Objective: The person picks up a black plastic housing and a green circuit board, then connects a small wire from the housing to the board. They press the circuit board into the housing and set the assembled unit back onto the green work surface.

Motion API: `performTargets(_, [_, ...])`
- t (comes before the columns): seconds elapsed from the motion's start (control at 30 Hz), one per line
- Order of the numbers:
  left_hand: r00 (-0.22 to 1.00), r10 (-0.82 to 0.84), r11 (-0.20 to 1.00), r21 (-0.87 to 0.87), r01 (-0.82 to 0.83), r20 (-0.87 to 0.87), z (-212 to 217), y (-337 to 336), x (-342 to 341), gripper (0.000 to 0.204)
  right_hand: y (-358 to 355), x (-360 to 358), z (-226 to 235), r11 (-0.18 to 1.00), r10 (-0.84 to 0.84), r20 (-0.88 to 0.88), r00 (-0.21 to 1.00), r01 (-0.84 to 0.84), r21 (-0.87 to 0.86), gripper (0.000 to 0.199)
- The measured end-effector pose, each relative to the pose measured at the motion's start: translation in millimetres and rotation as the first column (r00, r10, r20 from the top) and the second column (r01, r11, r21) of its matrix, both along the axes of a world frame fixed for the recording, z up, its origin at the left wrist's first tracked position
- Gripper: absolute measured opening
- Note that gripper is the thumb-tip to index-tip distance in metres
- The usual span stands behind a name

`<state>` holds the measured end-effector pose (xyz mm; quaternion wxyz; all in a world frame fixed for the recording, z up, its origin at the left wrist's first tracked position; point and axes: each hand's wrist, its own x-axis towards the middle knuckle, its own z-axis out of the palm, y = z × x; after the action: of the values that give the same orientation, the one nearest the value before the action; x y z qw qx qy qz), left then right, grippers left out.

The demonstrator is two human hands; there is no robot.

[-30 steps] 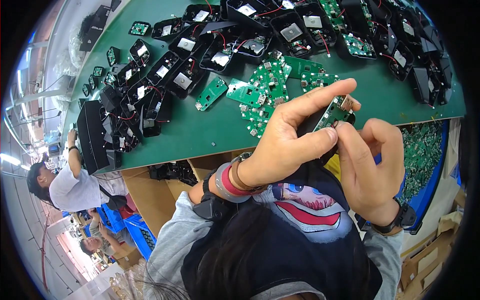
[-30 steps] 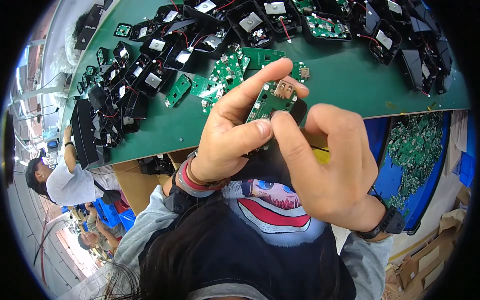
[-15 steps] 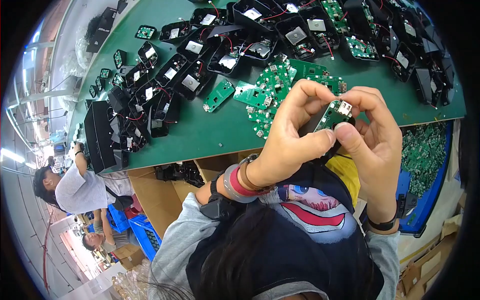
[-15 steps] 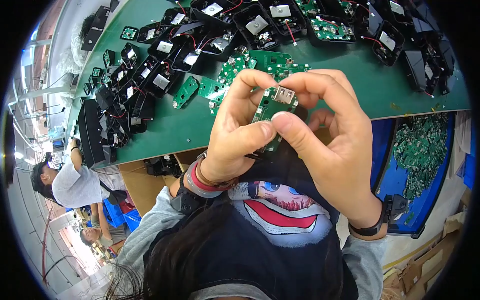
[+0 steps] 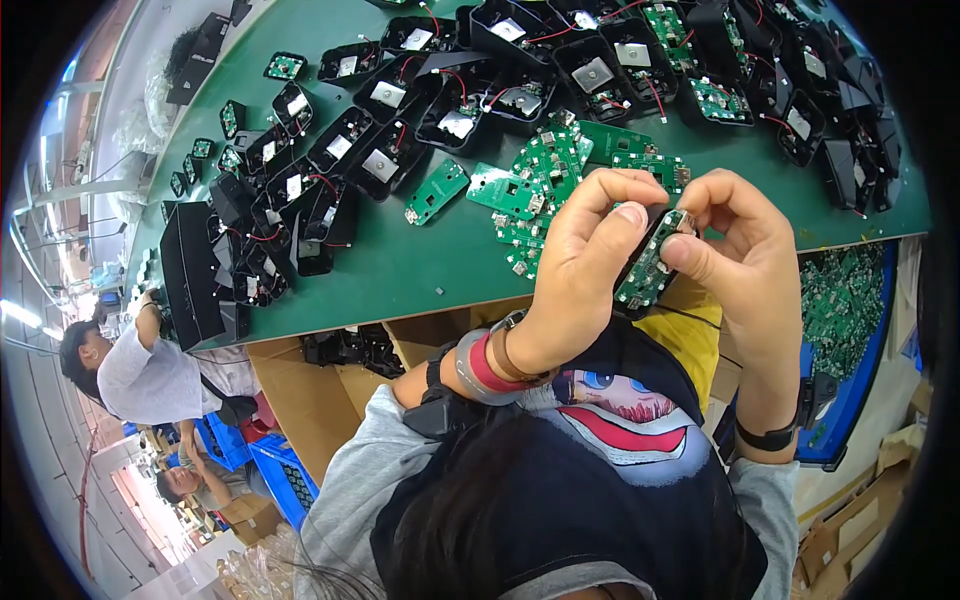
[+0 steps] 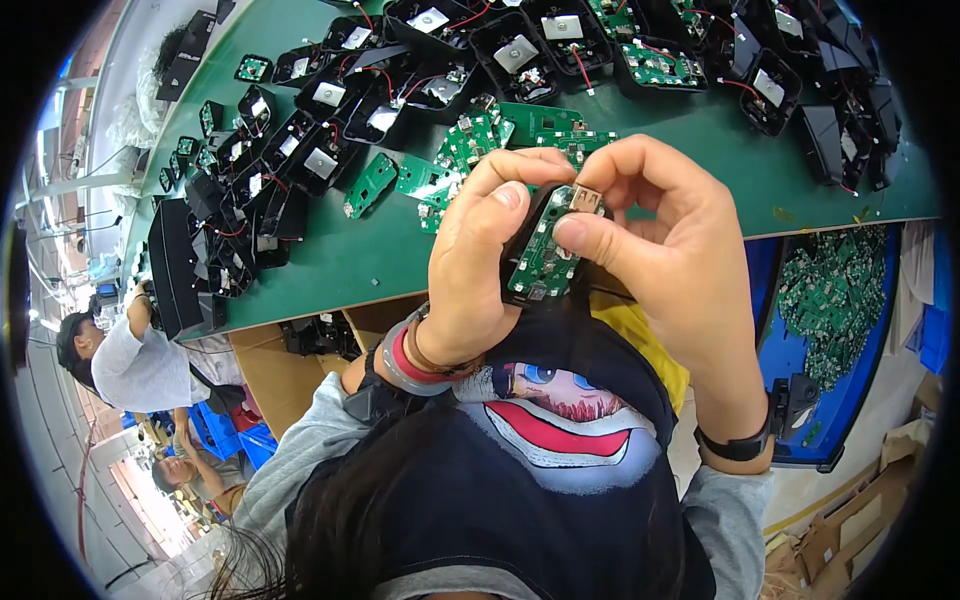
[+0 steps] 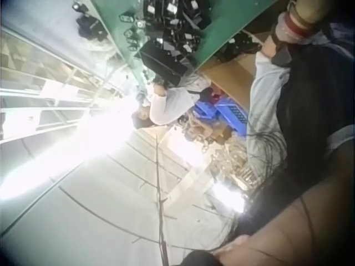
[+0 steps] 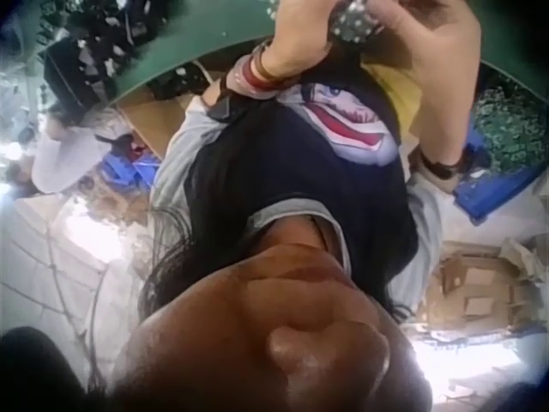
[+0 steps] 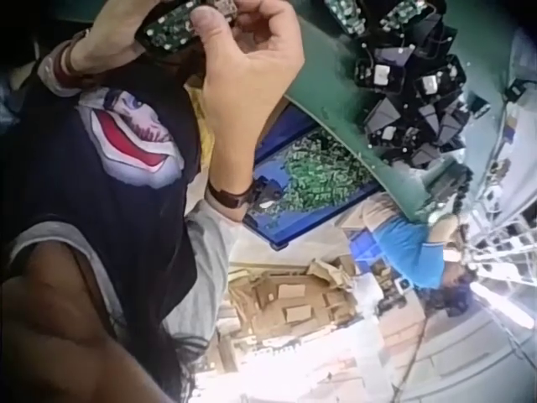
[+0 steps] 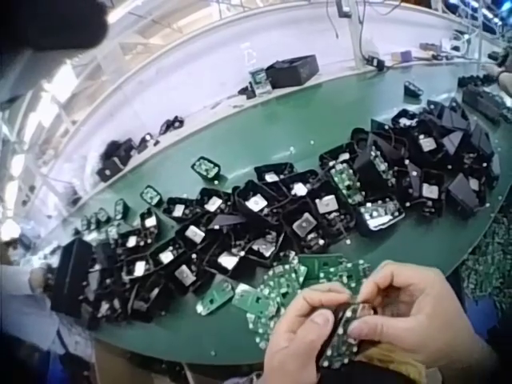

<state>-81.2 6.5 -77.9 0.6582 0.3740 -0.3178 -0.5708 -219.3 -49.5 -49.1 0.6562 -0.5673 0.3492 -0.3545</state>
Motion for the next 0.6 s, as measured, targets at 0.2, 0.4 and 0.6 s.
performTargets(0.2, [0.972, -0.075, 0.990, 0.104, 0.100, -0.221, -3, 3, 2, 0.030, 8, 12, -8, 0.995, -0.103, 0.069, 0.992, 0.102, 0.010, 0.024])
performTargets(0.4, [0.981, -0.086, 0.991, 0.084, 0.101, -0.173, 5, 5, 5, 0.037, 24, 0, -10, 0.627, -0.262, -0.111, 0.959, 0.082, -0.775, 0.015])
performTargets(0.6, [0.988, -0.005, 0.999, 0.051, 0.013, -0.155, 11, 6, 3, 0.036, 33, 0, -4, 0.723, -0.214, -0.183, 0.960, 0.030, -0.690, 0.022])
